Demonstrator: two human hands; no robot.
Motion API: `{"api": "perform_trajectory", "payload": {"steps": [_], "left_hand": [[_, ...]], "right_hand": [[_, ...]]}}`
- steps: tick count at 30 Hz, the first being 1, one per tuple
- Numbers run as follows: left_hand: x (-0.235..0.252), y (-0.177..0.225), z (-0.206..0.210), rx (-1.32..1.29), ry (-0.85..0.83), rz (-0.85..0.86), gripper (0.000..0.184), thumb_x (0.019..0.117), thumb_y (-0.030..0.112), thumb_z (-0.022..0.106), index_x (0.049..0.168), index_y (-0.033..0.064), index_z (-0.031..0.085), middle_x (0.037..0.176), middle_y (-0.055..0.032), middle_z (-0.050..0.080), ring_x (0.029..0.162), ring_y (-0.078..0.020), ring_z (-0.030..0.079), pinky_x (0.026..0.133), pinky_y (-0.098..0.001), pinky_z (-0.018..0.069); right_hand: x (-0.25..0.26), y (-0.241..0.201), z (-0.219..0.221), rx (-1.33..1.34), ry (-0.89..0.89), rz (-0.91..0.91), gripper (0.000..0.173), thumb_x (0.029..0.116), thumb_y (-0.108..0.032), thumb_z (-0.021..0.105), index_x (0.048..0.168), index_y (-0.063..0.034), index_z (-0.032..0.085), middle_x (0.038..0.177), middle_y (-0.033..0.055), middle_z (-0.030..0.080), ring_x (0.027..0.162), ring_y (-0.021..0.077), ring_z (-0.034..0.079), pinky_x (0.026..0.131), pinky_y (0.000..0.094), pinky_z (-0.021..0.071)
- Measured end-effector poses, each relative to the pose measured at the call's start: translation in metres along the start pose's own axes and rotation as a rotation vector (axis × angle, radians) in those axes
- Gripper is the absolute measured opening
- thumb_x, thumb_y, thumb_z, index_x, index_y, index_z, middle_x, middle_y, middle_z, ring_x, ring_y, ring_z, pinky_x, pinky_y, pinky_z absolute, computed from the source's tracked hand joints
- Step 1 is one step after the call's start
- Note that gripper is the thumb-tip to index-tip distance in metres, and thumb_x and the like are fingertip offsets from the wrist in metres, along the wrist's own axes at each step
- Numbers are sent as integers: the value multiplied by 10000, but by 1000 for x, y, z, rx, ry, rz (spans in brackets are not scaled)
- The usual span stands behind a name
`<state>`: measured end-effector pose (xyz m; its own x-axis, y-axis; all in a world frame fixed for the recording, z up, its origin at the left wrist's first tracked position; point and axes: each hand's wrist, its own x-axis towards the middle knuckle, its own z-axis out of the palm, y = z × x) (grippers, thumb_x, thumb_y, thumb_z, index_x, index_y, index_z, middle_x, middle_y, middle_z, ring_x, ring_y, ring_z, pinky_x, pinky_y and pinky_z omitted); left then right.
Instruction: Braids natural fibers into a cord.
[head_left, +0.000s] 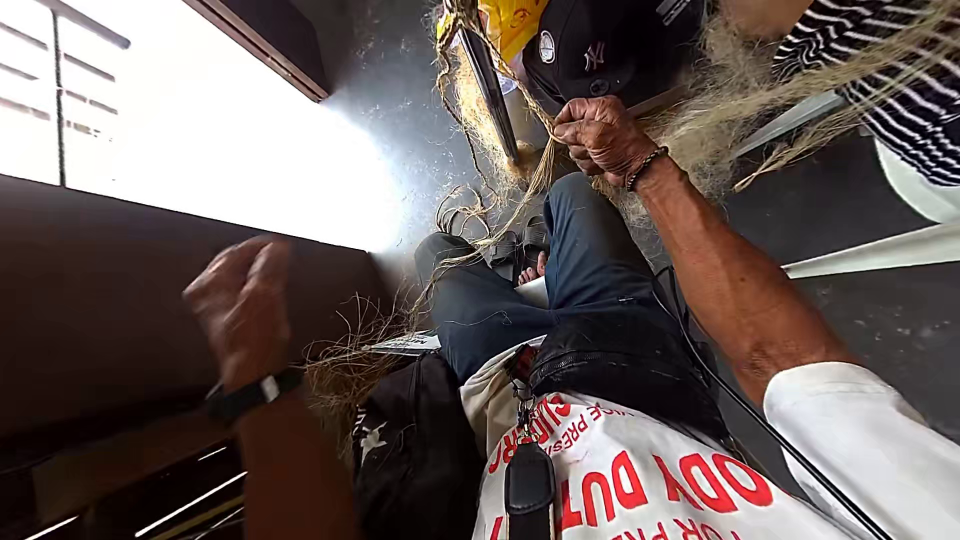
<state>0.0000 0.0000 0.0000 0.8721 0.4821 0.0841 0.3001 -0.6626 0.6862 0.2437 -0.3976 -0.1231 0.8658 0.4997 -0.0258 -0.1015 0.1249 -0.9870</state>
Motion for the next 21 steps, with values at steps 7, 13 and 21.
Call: {"api": "perform_trajectory", "payload": {"steps": [7, 13, 21], "left_hand": [[50, 118, 219, -442, -582, 203, 433, 964, 169, 679, 1326, -53, 596, 1099, -121, 729, 917, -164, 719, 847, -370, 609], [49, 125, 274, -682, -583, 75, 104, 963, 12, 653, 1054, -35, 668, 767, -53, 699, 555, -85, 597, 513, -240, 511], [56, 111, 273, -730, -499, 82, 60, 951, 7, 655, 912, 16, 700, 670, 24, 623, 495, -17, 470, 450, -178, 377]], "right_hand": [[-1, 2, 14, -163, -15, -24, 98, 1018, -83, 551, 956, -46, 616, 559, -64, 429, 413, 32, 356, 393, 203, 325], [-3, -3, 20, -333, -47, -26, 175, 1052, -81, 497, 931, -5, 599, 584, 14, 565, 440, 87, 541, 436, 246, 488], [5, 0, 13, -491, -92, -88, 164, 1033, -108, 554, 916, -26, 633, 765, 35, 665, 634, 73, 628, 624, 258, 542]]}}
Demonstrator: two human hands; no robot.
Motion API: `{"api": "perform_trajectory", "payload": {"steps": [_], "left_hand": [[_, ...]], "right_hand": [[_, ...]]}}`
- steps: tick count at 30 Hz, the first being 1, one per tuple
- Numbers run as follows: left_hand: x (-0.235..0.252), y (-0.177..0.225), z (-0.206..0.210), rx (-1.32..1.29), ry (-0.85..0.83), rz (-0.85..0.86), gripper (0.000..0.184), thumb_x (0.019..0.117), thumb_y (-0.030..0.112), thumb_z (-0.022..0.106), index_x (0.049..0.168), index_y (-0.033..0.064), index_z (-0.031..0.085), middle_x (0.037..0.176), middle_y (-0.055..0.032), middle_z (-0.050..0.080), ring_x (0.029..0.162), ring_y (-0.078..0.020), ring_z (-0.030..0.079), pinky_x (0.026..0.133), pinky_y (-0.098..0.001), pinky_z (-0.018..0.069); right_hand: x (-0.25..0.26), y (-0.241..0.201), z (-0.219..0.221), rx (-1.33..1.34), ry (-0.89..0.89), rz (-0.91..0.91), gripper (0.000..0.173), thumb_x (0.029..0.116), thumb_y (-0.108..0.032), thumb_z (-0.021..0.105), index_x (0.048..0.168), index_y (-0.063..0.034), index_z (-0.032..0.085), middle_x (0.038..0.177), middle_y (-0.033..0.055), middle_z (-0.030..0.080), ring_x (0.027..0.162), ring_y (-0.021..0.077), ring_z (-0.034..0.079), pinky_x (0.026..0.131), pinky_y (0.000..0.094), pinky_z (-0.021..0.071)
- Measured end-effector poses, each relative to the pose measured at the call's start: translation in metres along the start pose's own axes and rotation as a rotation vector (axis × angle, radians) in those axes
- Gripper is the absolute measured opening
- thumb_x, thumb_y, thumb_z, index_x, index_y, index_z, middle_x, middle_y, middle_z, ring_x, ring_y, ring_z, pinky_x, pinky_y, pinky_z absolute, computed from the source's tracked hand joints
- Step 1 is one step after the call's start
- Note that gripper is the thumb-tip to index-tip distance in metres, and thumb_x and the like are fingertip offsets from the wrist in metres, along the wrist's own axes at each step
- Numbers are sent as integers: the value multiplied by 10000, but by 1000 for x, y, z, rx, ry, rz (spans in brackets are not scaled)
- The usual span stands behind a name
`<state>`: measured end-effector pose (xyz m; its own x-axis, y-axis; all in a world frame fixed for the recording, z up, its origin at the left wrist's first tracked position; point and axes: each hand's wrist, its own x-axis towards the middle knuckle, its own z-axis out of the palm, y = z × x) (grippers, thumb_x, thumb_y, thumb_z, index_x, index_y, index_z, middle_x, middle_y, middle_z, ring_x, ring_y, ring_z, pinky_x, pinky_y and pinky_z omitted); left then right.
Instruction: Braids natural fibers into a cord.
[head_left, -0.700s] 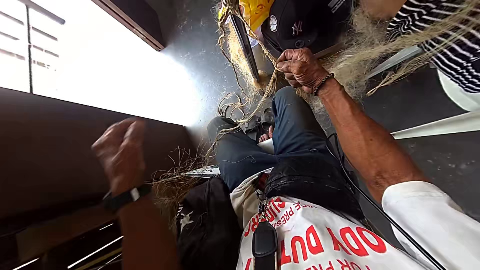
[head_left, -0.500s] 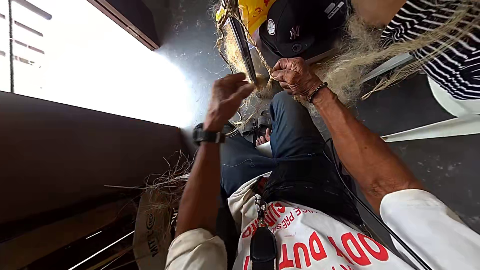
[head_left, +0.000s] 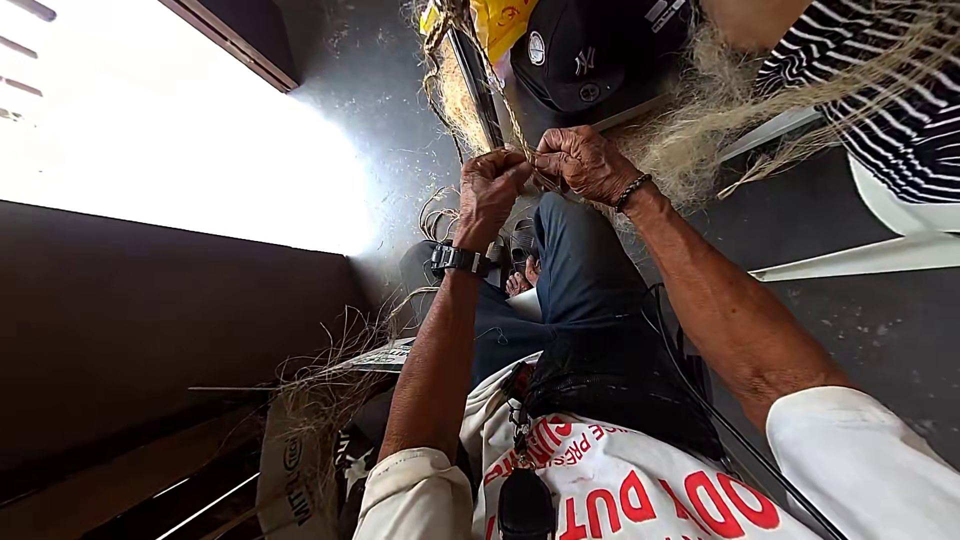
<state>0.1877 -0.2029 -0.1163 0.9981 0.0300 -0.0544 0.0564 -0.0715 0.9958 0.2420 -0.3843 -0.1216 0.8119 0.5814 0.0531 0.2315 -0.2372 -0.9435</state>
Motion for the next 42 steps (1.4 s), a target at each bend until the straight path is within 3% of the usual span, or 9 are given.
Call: {"api": "perform_trajectory", "payload": {"steps": [4, 14, 26, 32, 34, 36, 37, 39, 42], "left_hand": [[1, -7, 0, 1, 13, 2, 76, 952, 45, 665, 877, 47, 679, 623, 43, 565, 461, -15, 413, 424, -184, 325], [-4, -20, -6, 53, 62, -61, 112, 967, 111, 644, 857, 94, 649, 594, 58, 514, 435, -29, 386, 406, -202, 317], [-12, -11, -7, -118, 77, -139, 132, 975, 92, 630, 848, 125, 631, 541, 80, 434, 394, -19, 319, 368, -182, 270], [-13, 3, 1, -247, 50, -172, 138, 999, 67, 569, 880, 97, 633, 514, 73, 404, 382, -19, 333, 360, -173, 295], [-12, 4, 3, -250, 46, -170, 144, 1001, 70, 565, 877, 96, 632, 513, 73, 401, 382, -18, 329, 360, -176, 294], [-11, 3, 6, -250, 43, -162, 144, 998, 69, 573, 870, 92, 634, 523, 67, 416, 385, -19, 334, 358, -175, 292], [-10, 2, 7, -254, 39, -161, 141, 1001, 70, 582, 870, 91, 631, 532, 62, 425, 389, -22, 340, 360, -176, 295], [-10, -1, 7, -272, 30, -158, 132, 1002, 71, 588, 880, 84, 637, 545, 52, 445, 396, -28, 355, 364, -177, 308], [-11, -4, 6, -295, 30, -168, 122, 1008, 80, 589, 898, 82, 643, 561, 51, 457, 405, -30, 359, 370, -176, 309]], "right_hand": [[-1, -5, -3, -16, 33, 31, 166, 1026, -117, 575, 888, -50, 638, 648, -35, 545, 528, 22, 510, 519, 204, 456], [-23, 1, -43, 257, 137, 180, 94, 1023, -96, 586, 944, -74, 631, 613, -63, 518, 452, 24, 424, 415, 187, 364], [-154, 43, -154, 296, 425, 321, 137, 1040, -167, 534, 929, -177, 615, 604, -95, 453, 441, 26, 376, 406, 195, 353], [-200, 53, -181, 132, 708, 311, 95, 1025, -178, 579, 942, -180, 624, 714, -105, 621, 578, 36, 588, 576, 230, 548], [-200, 53, -180, -53, 781, 354, 96, 1019, -182, 606, 1014, -93, 644, 889, -44, 711, 756, 38, 681, 733, 243, 595], [-194, 54, -176, -261, 807, 356, 261, 1003, -210, 623, 1083, 31, 683, 1001, 94, 697, 854, 78, 624, 833, 296, 518], [-189, 51, -172, -308, 822, 333, 293, 1005, -227, 616, 1089, 43, 689, 991, 117, 697, 828, 95, 627, 811, 312, 527], [-176, 39, -159, -246, 854, 248, 224, 1026, -239, 596, 1049, -33, 679, 874, 5, 694, 632, 40, 634, 605, 240, 571], [-149, 16, -133, -65, 816, 74, 131, 1020, -160, 590, 1020, -88, 699, 753, -101, 629, 509, -2, 490, 466, 188, 435]]}}
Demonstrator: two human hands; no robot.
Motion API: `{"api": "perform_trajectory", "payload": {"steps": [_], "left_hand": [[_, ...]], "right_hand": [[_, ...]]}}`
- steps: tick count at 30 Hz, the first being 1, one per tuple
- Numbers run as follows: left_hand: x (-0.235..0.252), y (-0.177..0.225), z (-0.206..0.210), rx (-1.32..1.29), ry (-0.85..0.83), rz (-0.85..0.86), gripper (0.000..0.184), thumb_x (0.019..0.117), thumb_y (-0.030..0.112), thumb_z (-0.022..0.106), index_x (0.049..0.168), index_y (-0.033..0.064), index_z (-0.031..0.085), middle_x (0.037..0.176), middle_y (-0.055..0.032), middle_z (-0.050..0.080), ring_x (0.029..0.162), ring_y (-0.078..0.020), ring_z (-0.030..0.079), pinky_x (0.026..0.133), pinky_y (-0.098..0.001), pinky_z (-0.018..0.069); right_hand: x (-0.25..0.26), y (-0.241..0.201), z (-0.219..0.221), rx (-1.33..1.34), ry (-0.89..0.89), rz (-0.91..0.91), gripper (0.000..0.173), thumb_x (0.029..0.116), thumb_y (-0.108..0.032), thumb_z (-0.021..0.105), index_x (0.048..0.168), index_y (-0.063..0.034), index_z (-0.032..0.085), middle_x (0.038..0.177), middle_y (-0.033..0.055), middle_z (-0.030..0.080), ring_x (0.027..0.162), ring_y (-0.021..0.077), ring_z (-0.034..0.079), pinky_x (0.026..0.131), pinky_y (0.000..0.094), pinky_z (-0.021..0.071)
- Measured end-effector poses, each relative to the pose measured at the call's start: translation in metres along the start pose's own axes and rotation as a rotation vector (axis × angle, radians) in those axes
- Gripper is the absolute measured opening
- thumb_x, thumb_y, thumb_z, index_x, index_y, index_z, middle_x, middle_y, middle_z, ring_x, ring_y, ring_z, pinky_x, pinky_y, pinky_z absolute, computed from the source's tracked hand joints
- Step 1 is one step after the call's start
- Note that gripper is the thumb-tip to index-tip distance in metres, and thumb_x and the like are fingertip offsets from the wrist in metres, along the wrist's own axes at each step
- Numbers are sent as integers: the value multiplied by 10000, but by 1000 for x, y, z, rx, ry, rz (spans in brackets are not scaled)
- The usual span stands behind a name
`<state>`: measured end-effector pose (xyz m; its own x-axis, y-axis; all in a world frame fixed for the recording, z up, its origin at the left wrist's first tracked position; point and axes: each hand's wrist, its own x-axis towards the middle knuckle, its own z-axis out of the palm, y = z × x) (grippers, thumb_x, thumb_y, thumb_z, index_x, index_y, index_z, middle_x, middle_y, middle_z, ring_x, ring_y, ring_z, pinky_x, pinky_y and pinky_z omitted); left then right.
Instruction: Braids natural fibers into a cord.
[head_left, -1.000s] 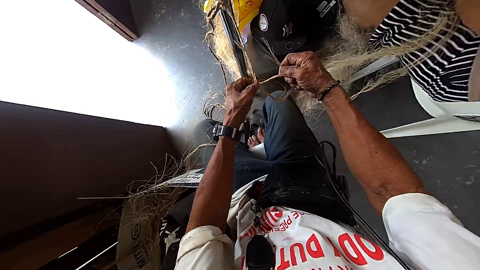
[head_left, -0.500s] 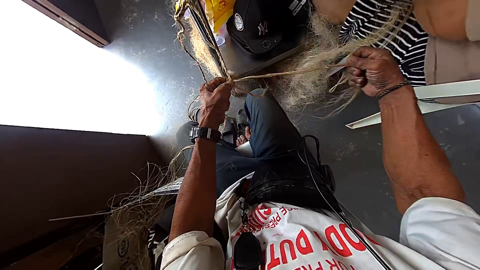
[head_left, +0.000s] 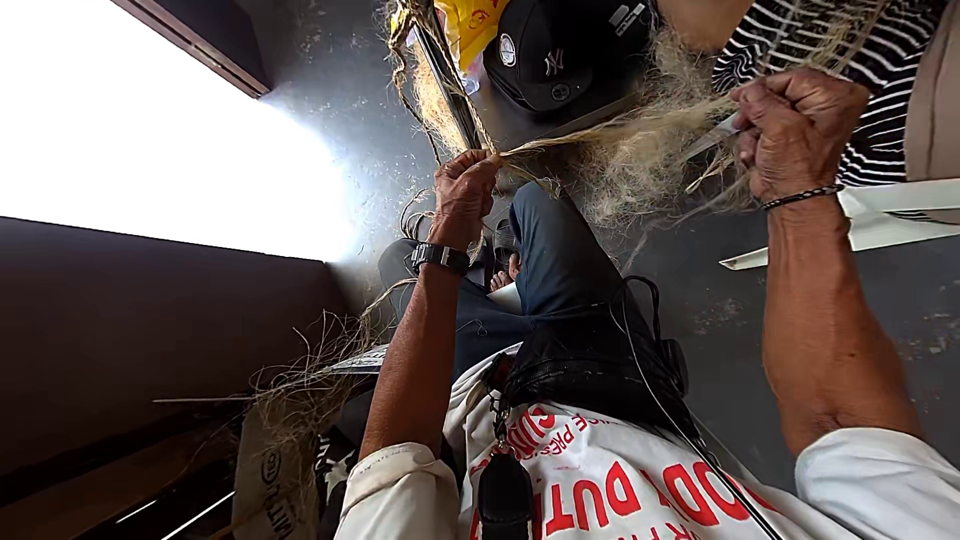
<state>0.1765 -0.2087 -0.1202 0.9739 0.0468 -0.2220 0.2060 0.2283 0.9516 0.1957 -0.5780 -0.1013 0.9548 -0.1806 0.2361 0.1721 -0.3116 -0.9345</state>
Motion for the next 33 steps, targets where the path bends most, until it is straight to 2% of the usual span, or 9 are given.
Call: {"api": "perform_trajectory", "payload": {"steps": [4, 7, 11, 17, 22, 24, 26, 28, 33], "left_hand": [[-1, -4, -4, -35, 1, 1, 125, 1011, 82, 584, 902, 77, 645, 580, 45, 477, 410, -26, 362, 370, -170, 311], [-2, -7, -10, -76, -14, 6, 128, 1013, 82, 581, 900, 76, 641, 572, 38, 476, 409, -32, 370, 373, -176, 322], [-3, -11, -16, -112, -12, 23, 116, 1009, 64, 582, 915, 59, 650, 565, 35, 478, 406, -33, 370, 372, -175, 317], [-3, -12, -15, -131, -13, 34, 136, 1007, 68, 589, 884, 56, 646, 574, 32, 493, 407, -30, 364, 371, -169, 298], [-2, -11, -16, -125, -14, 20, 106, 1007, 64, 591, 929, 44, 660, 567, 28, 488, 402, -30, 371, 365, -168, 309], [-2, -10, -17, -124, -9, 16, 104, 1003, 59, 592, 925, 44, 660, 560, 28, 485, 399, -31, 371, 365, -169, 312], [-2, -10, -18, -118, -8, 11, 113, 1004, 61, 588, 916, 51, 659, 560, 30, 486, 400, -30, 368, 367, -170, 303], [-2, -9, -16, -108, -6, 0, 119, 1009, 66, 581, 920, 57, 659, 565, 32, 487, 406, -29, 375, 370, -168, 309], [-3, 0, -3, -137, -23, 4, 147, 1023, 87, 560, 915, 70, 658, 558, 42, 464, 406, -29, 361, 373, -172, 309]], "right_hand": [[5, -23, 31, -14, -72, -130, 125, 1007, -168, 626, 1014, -93, 725, 749, -102, 658, 519, -16, 515, 459, 174, 432], [8, -26, 23, -39, -83, -116, 157, 1019, -201, 624, 1086, -78, 695, 776, -82, 670, 525, 11, 537, 461, 200, 458], [-1, -13, -22, -83, 16, 12, 188, 1017, -246, 629, 1116, -90, 665, 826, -67, 680, 582, 46, 593, 518, 236, 526], [-28, 25, -101, -30, 218, 160, 138, 1039, -255, 602, 1133, -167, 651, 857, -113, 668, 552, 0, 566, 498, 164, 492], [-51, 43, -146, 192, 404, 259, 101, 1072, -154, 524, 1082, -117, 617, 861, -13, 703, 658, 116, 686, 533, 239, 566], [-63, 50, -161, 269, 469, 288, 121, 1093, -153, 474, 1086, -119, 590, 845, -7, 694, 594, 90, 649, 480, 202, 521], [-73, 58, -168, 317, 518, 290, 187, 1113, -171, 426, 1034, -134, 592, 736, -44, 659, 477, 32, 547, 438, 147, 441], [-78, 57, -167, 323, 493, 279, 205, 1113, -167, 414, 1032, -140, 600, 683, -71, 633, 440, 8, 508, 423, 135, 424], [-68, 23, -132, 262, 272, 223, 130, 1099, -187, 444, 1135, -182, 568, 741, -119, 619, 480, -6, 512, 443, 149, 455]]}}
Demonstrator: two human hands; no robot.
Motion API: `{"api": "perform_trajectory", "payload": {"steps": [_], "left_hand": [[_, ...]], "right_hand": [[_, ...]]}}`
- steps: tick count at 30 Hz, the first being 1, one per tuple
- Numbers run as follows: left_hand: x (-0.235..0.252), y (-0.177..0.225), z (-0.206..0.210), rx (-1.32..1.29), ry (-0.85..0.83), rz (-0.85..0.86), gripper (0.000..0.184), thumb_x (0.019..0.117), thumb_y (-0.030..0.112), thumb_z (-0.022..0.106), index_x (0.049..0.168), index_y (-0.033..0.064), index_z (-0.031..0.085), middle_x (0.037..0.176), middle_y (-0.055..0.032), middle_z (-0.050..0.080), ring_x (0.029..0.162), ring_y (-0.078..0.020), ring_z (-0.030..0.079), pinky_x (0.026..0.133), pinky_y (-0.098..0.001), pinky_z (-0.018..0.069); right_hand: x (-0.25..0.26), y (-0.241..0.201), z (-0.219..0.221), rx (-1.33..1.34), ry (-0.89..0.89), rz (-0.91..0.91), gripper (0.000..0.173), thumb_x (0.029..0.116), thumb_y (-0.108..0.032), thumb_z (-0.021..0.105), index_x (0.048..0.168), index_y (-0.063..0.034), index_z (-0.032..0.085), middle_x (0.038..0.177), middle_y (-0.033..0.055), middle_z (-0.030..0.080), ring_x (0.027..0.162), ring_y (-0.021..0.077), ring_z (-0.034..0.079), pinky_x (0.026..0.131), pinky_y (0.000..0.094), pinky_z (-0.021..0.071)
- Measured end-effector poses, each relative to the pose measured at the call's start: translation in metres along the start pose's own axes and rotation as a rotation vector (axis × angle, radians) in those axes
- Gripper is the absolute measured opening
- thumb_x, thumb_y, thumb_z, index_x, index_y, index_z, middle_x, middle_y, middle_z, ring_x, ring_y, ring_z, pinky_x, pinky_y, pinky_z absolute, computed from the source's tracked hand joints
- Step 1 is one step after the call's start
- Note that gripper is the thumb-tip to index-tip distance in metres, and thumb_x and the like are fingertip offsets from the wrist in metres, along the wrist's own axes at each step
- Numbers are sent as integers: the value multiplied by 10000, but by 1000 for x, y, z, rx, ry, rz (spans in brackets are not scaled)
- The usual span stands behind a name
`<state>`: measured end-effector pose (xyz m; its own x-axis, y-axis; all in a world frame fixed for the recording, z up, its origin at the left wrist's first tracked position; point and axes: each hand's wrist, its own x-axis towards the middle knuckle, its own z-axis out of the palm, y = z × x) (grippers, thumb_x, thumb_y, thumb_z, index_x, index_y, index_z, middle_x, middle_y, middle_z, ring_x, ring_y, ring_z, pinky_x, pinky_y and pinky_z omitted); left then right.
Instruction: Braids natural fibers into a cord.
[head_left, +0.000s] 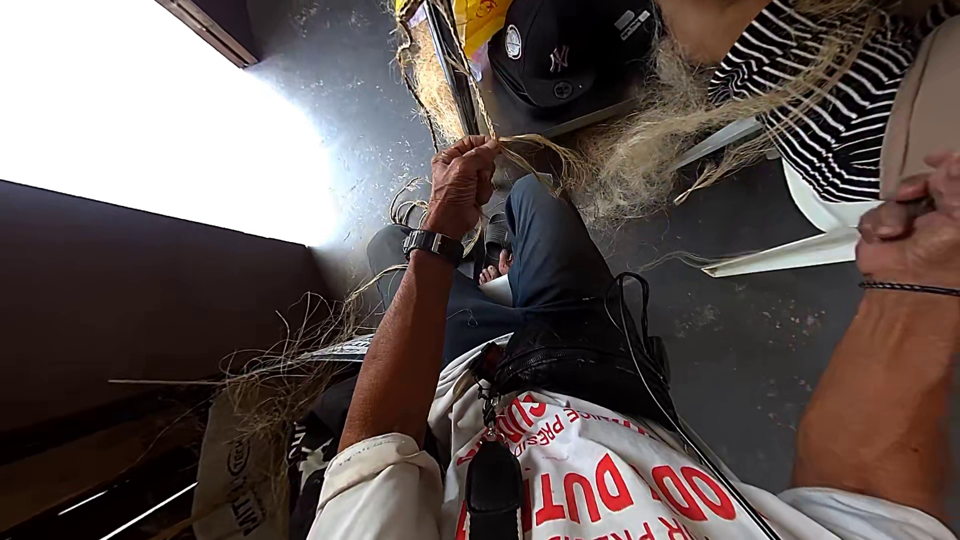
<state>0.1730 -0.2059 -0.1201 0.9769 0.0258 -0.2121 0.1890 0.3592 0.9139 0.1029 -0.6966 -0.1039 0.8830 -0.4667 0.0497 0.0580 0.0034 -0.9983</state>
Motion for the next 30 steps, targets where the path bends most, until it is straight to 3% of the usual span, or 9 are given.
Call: {"api": "perform_trajectory", "payload": {"steps": [5, 11, 14, 17, 22, 25, 26, 28, 30], "left_hand": [[0, 16, 23, 18, -9, 41, 184, 1025, 70, 557, 858, 86, 633, 543, 44, 463, 395, -28, 366, 366, -170, 313], [0, 17, 27, 15, 0, 45, 173, 1023, 72, 559, 870, 78, 639, 538, 45, 451, 388, -27, 363, 357, -168, 315], [0, 14, 25, 16, 1, 45, 182, 1025, 81, 562, 858, 84, 634, 546, 44, 454, 394, -29, 363, 362, -171, 316], [1, 10, 21, 36, -7, 52, 166, 1021, 84, 562, 870, 90, 631, 556, 50, 454, 403, -26, 360, 368, -169, 302], [3, -1, 17, 85, 19, 89, 136, 1002, 65, 591, 874, 71, 637, 570, 36, 490, 407, -31, 379, 371, -174, 320], [5, -6, 16, 111, 42, 110, 130, 993, 60, 609, 873, 56, 657, 578, 29, 523, 408, -27, 385, 372, -174, 313], [5, -7, 16, 125, 50, 112, 122, 989, 63, 621, 875, 51, 663, 582, 26, 537, 411, -27, 391, 374, -177, 315], [5, -9, 15, 145, 58, 126, 112, 977, 67, 639, 870, 52, 666, 578, 29, 532, 413, -30, 392, 375, -183, 317], [6, -10, 15, 150, 53, 147, 120, 977, 66, 639, 861, 55, 666, 567, 39, 507, 411, -29, 384, 374, -182, 312]], "right_hand": [[-25, -34, 94, 85, -390, -134, 198, 1044, -136, 525, 992, -260, 670, 825, -120, 706, 615, 17, 617, 550, 193, 537], [-51, -29, 212, -38, -719, -350, 128, 959, -35, 565, 1007, -8, 680, 1098, 99, 747, 909, 153, 711, 717, 320, 588], [-57, -23, 257, -34, -784, -281, 110, 974, -26, 545, 980, -22, 655, 1111, 100, 754, 983, 138, 722, 763, 300, 591], [-57, -14, 287, -69, -798, -198, 75, 993, -54, 555, 937, -46, 605, 967, 65, 752, 830, 83, 690, 724, 272, 550], [-60, 2, 312, -161, -744, -201, 105, 973, -52, 583, 873, -54, 617, 775, -8, 580, 729, 34, 563, 715, 228, 476], [-66, 4, 322, -114, -741, -54, 111, 1003, -54, 536, 914, -29, 598, 784, 36, 667, 680, 99, 669, 657, 279, 583], [-68, 3, 325, -110, -746, -3, 119, 1022, -58, 516, 931, -22, 585, 787, 59, 713, 633, 127, 693, 584, 286, 590], [-71, 6, 331, -142, -728, -8, 128, 1017, -67, 526, 916, -24, 592, 722, 48, 693, 511, 125, 622, 473, 276, 526], [-71, 11, 334, -210, -710, -71, 120, 1005, -87, 548, 909, -38, 601, 684, 21, 659, 479, 96, 556, 464, 266, 474]]}}
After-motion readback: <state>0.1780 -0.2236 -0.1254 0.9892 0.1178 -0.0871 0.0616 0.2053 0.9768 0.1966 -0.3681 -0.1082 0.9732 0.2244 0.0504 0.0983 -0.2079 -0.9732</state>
